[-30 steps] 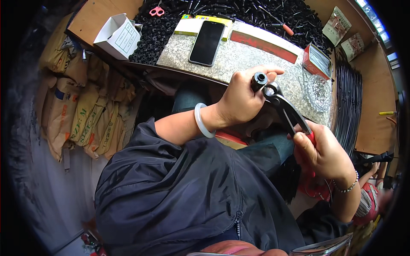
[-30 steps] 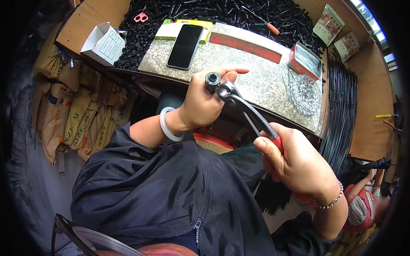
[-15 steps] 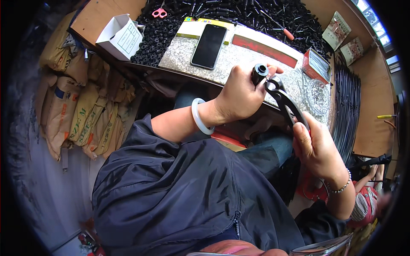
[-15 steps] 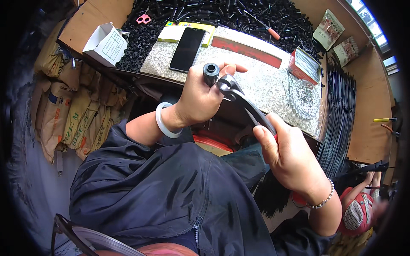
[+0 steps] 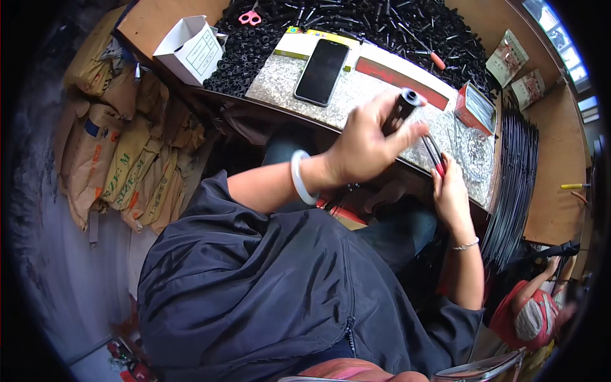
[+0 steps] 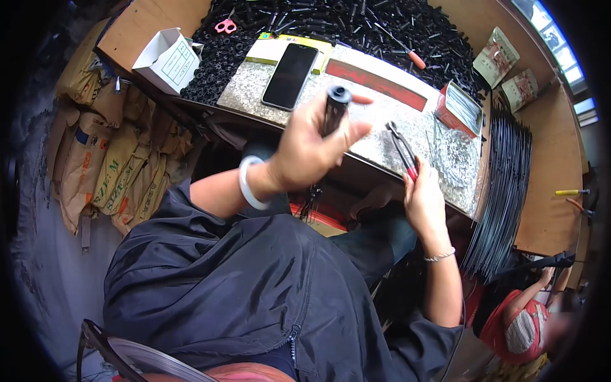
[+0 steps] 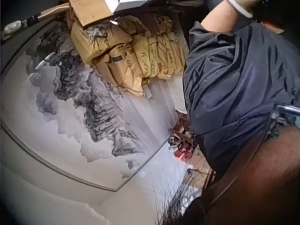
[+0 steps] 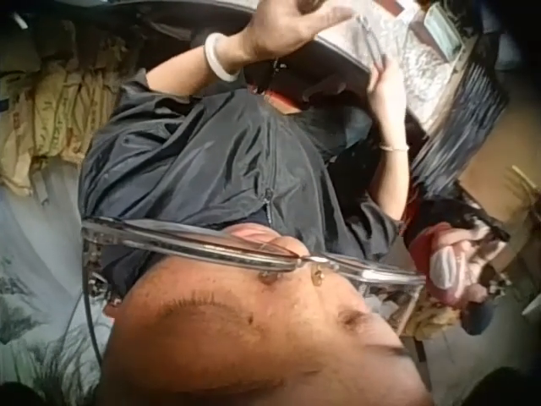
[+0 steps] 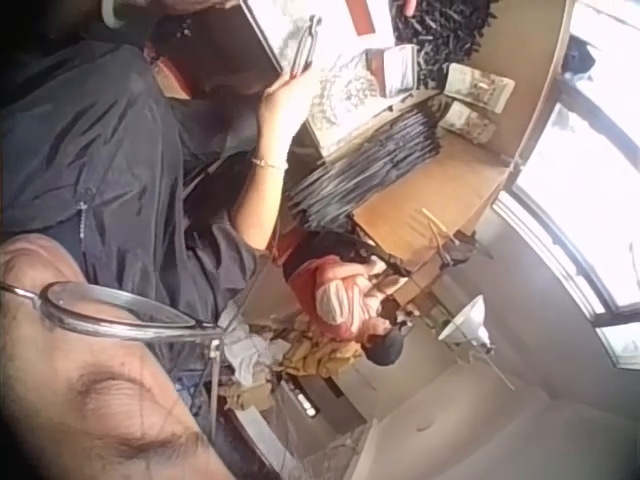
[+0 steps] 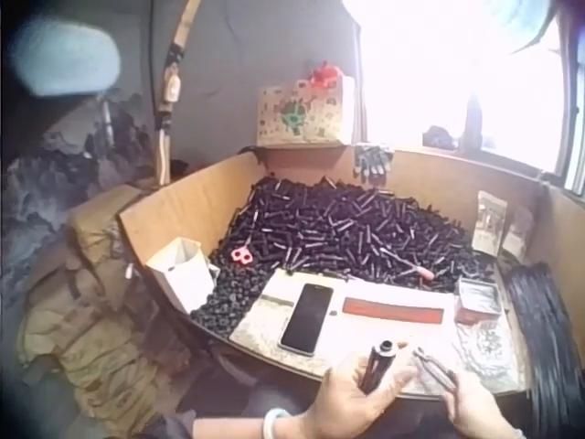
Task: The recorder is assembling bunches of wires by attaching plastic connectors and securing components using hand tools.
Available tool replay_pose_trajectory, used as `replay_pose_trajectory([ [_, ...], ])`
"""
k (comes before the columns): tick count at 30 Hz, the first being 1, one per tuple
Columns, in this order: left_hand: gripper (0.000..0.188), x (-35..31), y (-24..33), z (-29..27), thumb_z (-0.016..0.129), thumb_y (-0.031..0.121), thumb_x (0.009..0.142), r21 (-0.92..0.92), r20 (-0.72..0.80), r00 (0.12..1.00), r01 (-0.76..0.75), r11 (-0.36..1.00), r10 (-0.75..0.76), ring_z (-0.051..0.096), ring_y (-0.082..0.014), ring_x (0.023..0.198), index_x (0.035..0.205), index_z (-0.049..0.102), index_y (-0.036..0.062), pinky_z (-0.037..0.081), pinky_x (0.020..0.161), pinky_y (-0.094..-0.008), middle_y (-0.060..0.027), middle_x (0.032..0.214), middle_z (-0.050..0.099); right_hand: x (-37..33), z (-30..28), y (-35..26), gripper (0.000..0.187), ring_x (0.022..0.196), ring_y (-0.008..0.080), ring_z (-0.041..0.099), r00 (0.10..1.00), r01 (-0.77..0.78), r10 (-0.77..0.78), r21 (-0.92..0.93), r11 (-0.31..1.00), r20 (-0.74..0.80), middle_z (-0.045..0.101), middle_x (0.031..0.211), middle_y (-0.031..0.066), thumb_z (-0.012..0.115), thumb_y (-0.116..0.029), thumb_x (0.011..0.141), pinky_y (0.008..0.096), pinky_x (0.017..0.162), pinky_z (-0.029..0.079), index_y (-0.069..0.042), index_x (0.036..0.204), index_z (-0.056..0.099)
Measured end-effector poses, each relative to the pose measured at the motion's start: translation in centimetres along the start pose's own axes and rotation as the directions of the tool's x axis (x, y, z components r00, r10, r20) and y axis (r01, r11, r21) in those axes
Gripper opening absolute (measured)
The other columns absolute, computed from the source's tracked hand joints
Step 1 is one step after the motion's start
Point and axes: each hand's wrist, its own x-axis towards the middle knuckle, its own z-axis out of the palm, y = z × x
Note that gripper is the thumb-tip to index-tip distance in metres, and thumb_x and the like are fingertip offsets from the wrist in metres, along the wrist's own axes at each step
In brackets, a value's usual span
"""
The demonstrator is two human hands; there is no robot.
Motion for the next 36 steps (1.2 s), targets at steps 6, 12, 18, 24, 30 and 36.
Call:
replay_pose_trajectory([
  [6,0.032,-10.0,-13.6,-0.2,0.068,0.011,0.083,0.242,0.072,0.988,-0.149,0.959,0.135,0.059,-0.0173,0.075,0.107,0.054,-0.0036,0.048,0.069,-0.0278,-0.0113,0.086,0.058,1.2,1.3,-0.8,0.034,0.088,0.032,0.055,0.965,0.021,-0.107,-0.332,0.943,-0.241,0.055,0.1,0.0163,0.061,-0.013,0.084,0.0387,0.075,0.045,-0.002,0.114,0.053],
  [12,0.027,-8.0,-12.9,-1.4,0.056,0.008,0.089,0.306,-0.012,0.985,-0.159,0.939,0.171,0.058,-0.0237,0.063,0.112,0.049,-0.0029,0.046,0.059,-0.0342,-0.0148,0.076,0.056,-3.3,-8.8,-12.9,0.014,0.063,0.0298,0.059,0.715,0.579,-0.601,-0.181,0.795,-0.357,0.063,0.078,0.0152,0.051,-0.008,0.09,0.0394,0.059,0.047,0.004,0.093,0.056],
  [18,0.031,-3.7,-0.7,-11.9,0.057,0.012,0.088,0.602,-0.168,0.972,-0.032,0.798,0.166,0.061,-0.0347,0.066,0.114,0.047,-0.0012,0.048,0.059,-0.0374,-0.02,0.081,0.061,-2.9,-12.2,-15.7,0.029,0.054,0.0143,0.051,0.389,0.794,-0.747,-0.214,0.568,-0.54,0.063,0.068,0.0084,0.056,-0.007,0.085,0.0234,0.046,0.038,0.001,0.112,0.048],
  [24,0.032,-16.4,-5.6,-21.5,0.056,0.01,0.088,0.728,-0.338,0.941,0.27,0.631,-0.013,0.061,-0.0343,0.069,0.116,0.045,-0.0007,0.048,0.062,-0.0379,-0.0194,0.082,0.062,-3.0,-9.8,-14.7,0.032,0.049,0.0242,0.05,0.708,0.631,-0.634,-0.124,0.766,-0.313,0.054,0.061,0.0114,0.043,-0.015,0.095,0.0332,0.046,0.038,0.006,0.075,0.054],
  [30,0.036,-40.0,-14.6,-22.8,0.052,0.018,0.09,0.674,-0.591,0.739,0.672,0.306,-0.323,0.056,-0.0456,0.092,0.12,0.044,-0.0008,0.047,0.074,-0.0481,-0.0293,0.098,0.059,-2.1,-4.8,-8.7,0.018,0.053,0.0247,0.049,0.856,0.397,-0.416,-0.126,0.909,-0.308,0.059,0.07,0.0128,0.064,-0.006,0.084,0.0337,0.051,0.04,0.004,0.099,0.063],
  [36,0.06,-44.6,-20.6,-27.4,0.061,0.025,0.085,0.627,-0.66,0.632,0.761,0.166,-0.407,0.049,-0.0445,0.11,0.133,0.033,0.0025,0.042,0.091,-0.0448,-0.0298,0.12,0.049,-2.1,-3.9,-6.7,0.015,0.062,0.025,0.061,0.949,0.14,-0.152,-0.065,0.988,-0.276,0.064,0.075,0.0119,0.068,-0.01,0.08,0.0325,0.059,0.047,-0.005,0.093,0.066],
])
